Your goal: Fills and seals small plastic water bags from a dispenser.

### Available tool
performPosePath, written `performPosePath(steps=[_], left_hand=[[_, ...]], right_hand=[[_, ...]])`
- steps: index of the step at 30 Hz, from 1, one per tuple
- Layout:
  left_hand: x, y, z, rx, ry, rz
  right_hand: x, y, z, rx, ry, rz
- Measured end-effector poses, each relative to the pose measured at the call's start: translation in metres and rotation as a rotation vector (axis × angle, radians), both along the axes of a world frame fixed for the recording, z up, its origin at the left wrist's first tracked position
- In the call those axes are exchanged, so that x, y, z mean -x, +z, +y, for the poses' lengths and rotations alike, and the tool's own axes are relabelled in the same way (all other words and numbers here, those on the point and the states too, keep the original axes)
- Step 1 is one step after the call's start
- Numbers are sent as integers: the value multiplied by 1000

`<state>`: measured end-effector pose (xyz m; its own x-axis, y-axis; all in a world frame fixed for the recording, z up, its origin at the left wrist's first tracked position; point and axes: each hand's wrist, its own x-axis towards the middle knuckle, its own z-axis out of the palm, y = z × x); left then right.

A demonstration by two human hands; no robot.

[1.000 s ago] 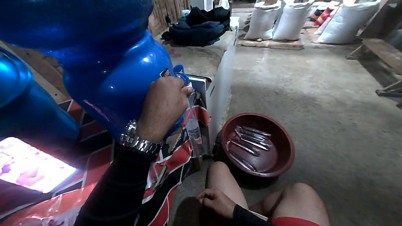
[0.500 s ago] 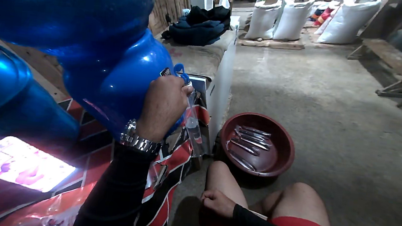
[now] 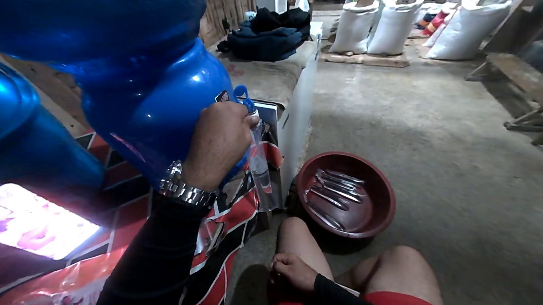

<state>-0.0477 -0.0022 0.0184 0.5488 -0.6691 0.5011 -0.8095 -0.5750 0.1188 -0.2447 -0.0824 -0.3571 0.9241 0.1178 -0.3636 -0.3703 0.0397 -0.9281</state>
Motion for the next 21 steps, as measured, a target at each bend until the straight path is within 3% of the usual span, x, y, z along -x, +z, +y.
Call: performPosePath(steps=[21], left_hand=[[-1, -1, 0, 12, -16, -6]], right_hand=[[1, 0, 1, -49, -35, 15]])
